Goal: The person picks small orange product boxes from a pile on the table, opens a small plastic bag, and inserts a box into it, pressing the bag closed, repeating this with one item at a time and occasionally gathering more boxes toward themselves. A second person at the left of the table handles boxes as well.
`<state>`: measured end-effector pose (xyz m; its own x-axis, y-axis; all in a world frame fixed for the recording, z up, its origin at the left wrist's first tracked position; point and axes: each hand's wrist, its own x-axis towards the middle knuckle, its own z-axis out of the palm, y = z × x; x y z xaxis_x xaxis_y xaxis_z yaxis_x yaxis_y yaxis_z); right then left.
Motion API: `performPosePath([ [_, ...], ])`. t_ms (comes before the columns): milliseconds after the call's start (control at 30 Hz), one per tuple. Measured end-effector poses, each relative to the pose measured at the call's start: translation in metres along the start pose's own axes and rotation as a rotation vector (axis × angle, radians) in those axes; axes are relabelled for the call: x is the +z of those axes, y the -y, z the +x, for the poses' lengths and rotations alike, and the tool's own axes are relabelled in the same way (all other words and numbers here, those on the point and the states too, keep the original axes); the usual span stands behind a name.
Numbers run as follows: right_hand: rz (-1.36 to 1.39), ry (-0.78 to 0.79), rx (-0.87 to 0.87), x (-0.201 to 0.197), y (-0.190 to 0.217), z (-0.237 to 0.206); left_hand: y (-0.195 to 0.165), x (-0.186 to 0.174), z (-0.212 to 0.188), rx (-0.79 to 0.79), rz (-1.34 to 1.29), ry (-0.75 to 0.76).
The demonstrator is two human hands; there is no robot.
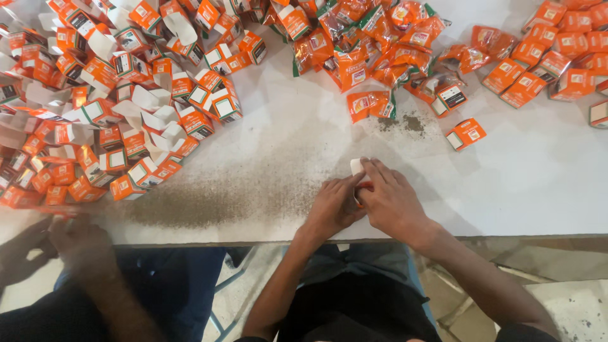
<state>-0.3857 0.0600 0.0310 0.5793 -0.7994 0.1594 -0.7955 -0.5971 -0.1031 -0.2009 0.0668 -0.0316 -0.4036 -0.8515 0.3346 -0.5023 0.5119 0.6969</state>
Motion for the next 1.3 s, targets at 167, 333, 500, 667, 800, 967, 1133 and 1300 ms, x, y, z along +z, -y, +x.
performPosePath([
  [167, 0.306, -0.100, -0.020, -0.004, -0.015, -0.009, -0.001, 0.002, 0.000, 0.017, -0.002, -0.053],
  [333, 0.204, -0.124, 0.098, -0.004, -0.002, -0.029, 0.002, 0.000, -0.003, 0.009, -0.043, -0.051],
  [500, 0.069, 0.002, 0.120, -0.001, 0.003, -0.018, 0.001, 0.005, 0.000, -0.089, -0.117, -0.041],
  [667, 0.310, -0.013, 0.096, 0.014, -0.008, -0.030, -0.014, 0.026, -0.009, -0.092, -0.071, -0.258],
  [800, 0.820, -0.372, 0.319, 0.044, 0.001, -0.050, -0.018, 0.038, -0.014, -0.328, -0.362, -0.357],
  [967, 0.770, -0.523, 0.339, 0.064, 0.018, -0.061, -0.020, 0.031, -0.017, -0.226, -0.406, -0.345],
  [1133, 0.600, -0.461, 0.284, 0.056, 0.018, -0.055, -0.021, 0.015, -0.018, 0.002, 0.083, -0.171],
  [1300, 0.412, -0.385, 0.229, 0.051, 0.008, -0.047, -0.011, 0.012, -0.018, 0.000, 0.112, -0.153],
])
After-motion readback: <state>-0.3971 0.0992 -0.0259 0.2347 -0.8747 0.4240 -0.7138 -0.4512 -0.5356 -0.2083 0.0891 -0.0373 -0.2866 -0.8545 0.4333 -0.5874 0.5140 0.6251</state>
